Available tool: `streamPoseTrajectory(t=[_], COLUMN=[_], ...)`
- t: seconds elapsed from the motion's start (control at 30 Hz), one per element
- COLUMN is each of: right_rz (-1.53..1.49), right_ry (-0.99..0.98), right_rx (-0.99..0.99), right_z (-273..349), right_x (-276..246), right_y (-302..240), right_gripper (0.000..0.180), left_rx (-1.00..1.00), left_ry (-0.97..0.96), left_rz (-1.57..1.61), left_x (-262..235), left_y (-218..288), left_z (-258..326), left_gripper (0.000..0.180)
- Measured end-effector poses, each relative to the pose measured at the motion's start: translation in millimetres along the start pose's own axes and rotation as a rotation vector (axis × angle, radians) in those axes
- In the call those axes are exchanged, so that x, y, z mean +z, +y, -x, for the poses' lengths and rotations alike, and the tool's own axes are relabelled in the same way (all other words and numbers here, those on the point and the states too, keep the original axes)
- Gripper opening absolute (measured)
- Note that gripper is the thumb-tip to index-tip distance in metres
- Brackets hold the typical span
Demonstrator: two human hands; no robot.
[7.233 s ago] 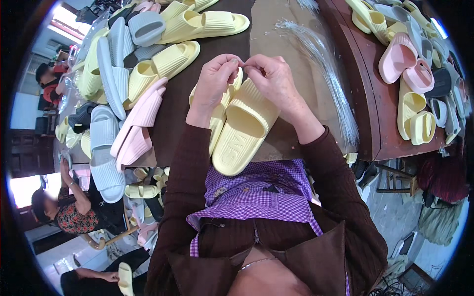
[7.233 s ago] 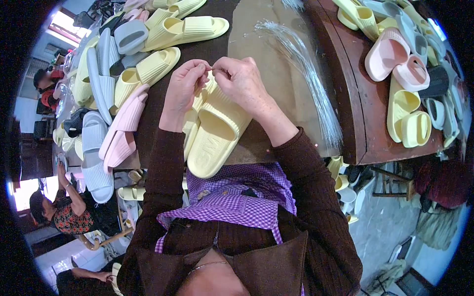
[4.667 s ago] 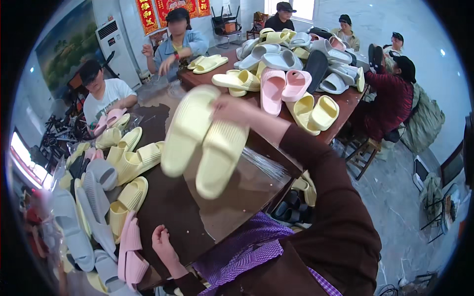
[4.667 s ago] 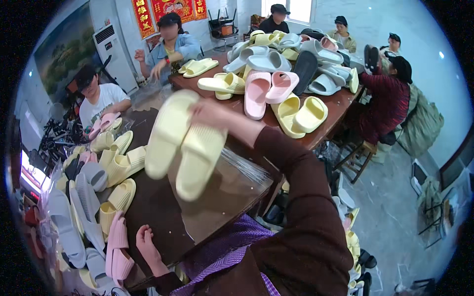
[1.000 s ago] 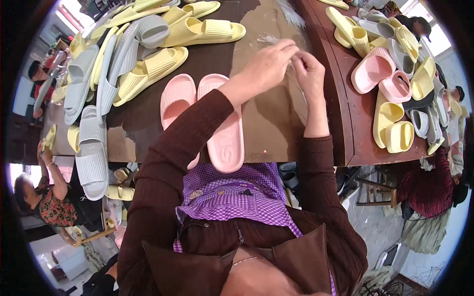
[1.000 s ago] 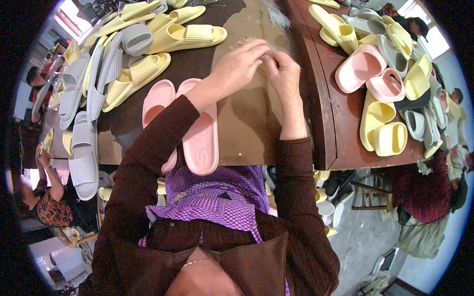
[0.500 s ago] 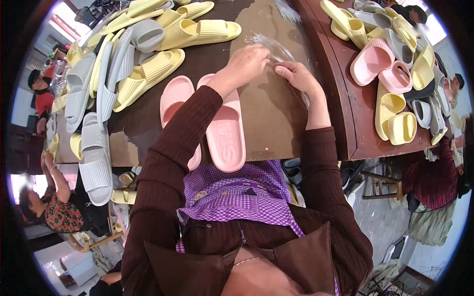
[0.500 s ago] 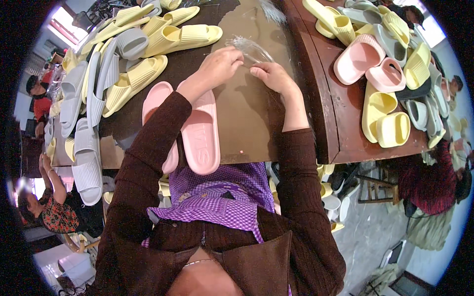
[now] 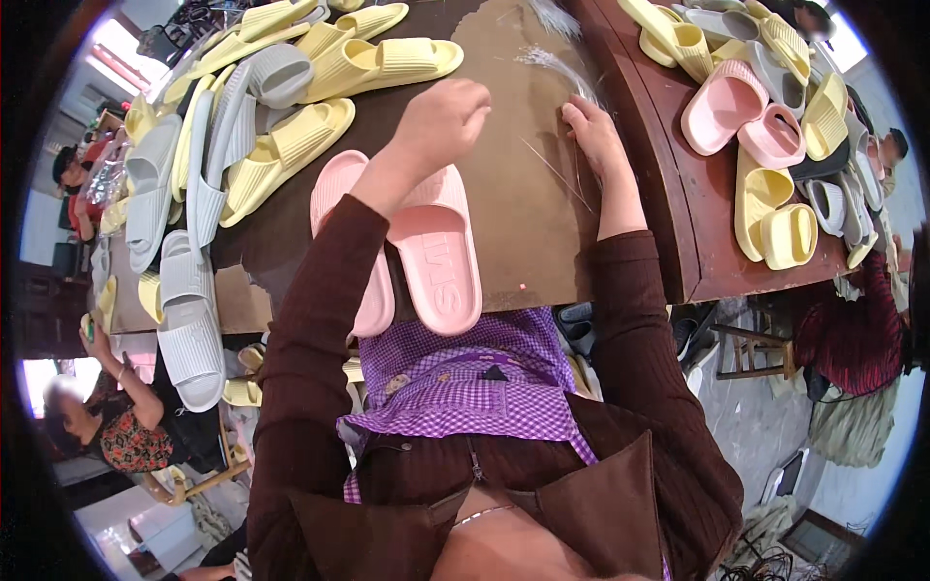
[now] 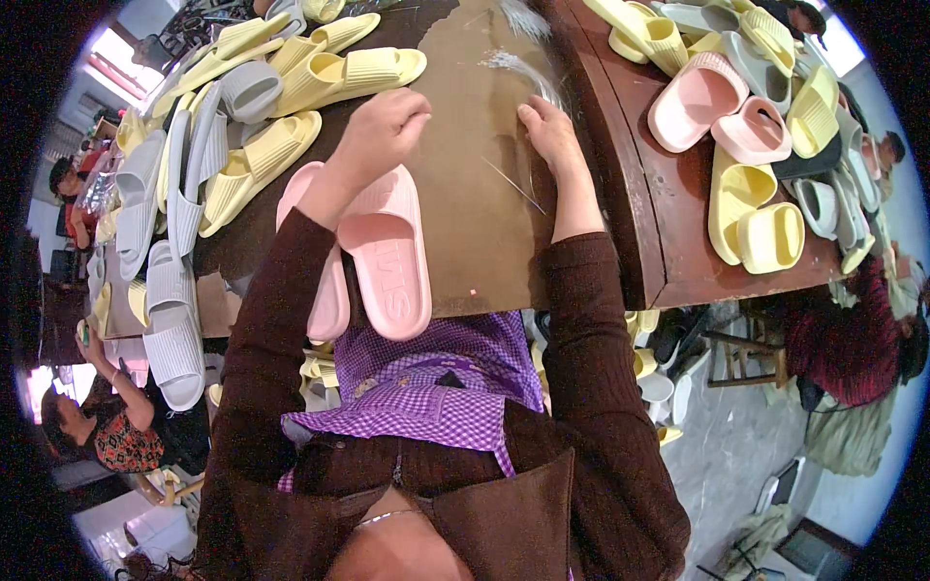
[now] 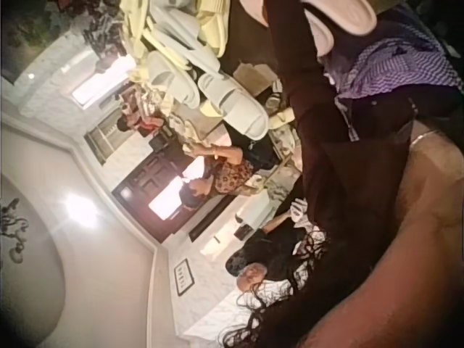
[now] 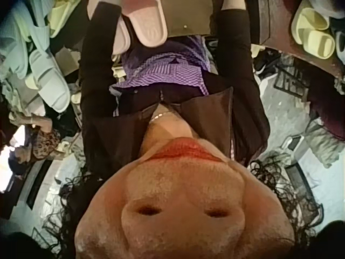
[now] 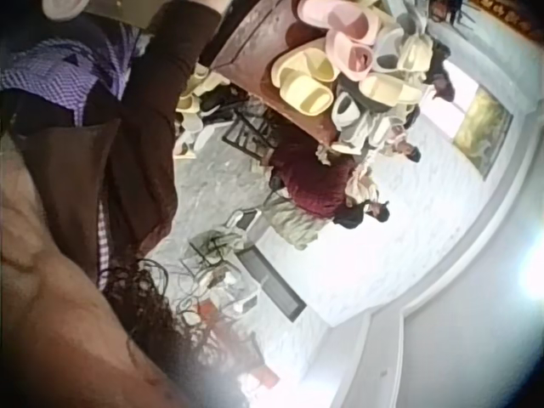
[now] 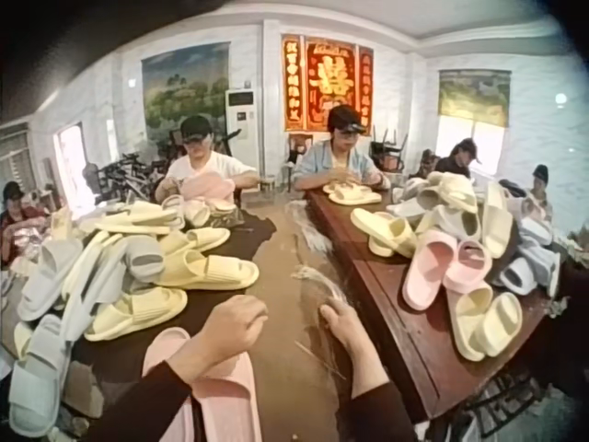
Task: The person pairs slippers by taking a pair at a time, threading a plastic tie through each slipper, fastening the tie to connect the pair, and setting the tied slippers aside.
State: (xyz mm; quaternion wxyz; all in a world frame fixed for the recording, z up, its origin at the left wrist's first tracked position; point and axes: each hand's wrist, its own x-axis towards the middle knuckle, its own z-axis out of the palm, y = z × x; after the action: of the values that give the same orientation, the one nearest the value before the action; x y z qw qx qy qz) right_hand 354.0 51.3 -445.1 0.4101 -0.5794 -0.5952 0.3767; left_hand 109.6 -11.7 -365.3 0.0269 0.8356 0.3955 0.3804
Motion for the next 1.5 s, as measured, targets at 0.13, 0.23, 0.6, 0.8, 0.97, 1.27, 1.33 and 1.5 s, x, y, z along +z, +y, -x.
streamPoseTrajectory(t=[0.13, 0.23, 0.6, 0.8, 0.97, 1.27, 1.33, 1.5], right_rz=[-0.011, 0.054, -0.181, 0.467, 0.281, 0.215, 0.24, 0.333], right_ry=[0.014, -0.003, 0.109, 0.644, 0.338, -0.423, -0.407, -0.424], right_rx=[-0.062, -0.165, -0.02, -0.67, -0.554, -0.795, -0.853, -1.037], right_z=[-7.1, -13.8, -13.6, -12.3, 61.8, 159.3, 158.2, 195.6], right_x=[2.5, 6.3, -0.7, -33.3, 3.5, 109.7, 104.6, 53.3], right_y=[11.8, 19.5, 1.7, -34.3, -101.3, -120.8, -119.4, -151.5], right_gripper=[0.044, 0.045, 0.029, 0.025, 0.025, 0.019, 0.018, 0.019], left_rx=[0.014, -0.037, -0.35, -0.399, -0.427, -0.295, -0.306, -0.392], left_ry=[0.069, 0.217, 0.376, 0.381, 0.324, 0.315, 0.306, 0.282], left_rz=[-0.054, -0.104, -0.276, -0.317, -0.322, -0.201, -0.209, -0.171], left_x=[-21.1, -46.0, -133.8, -137.2, -134.0, -129.4, -131.8, -130.0], left_y=[-3.0, -9.5, 24.7, 45.8, 67.0, 104.2, 103.7, 114.7], left_z=[9.9, 22.0, 107.6, 144.5, 162.8, 174.3, 186.6, 219.4], left_gripper=[0.009, 0.008, 0.005, 0.003, 0.008, 0.016, 0.016, 0.012])
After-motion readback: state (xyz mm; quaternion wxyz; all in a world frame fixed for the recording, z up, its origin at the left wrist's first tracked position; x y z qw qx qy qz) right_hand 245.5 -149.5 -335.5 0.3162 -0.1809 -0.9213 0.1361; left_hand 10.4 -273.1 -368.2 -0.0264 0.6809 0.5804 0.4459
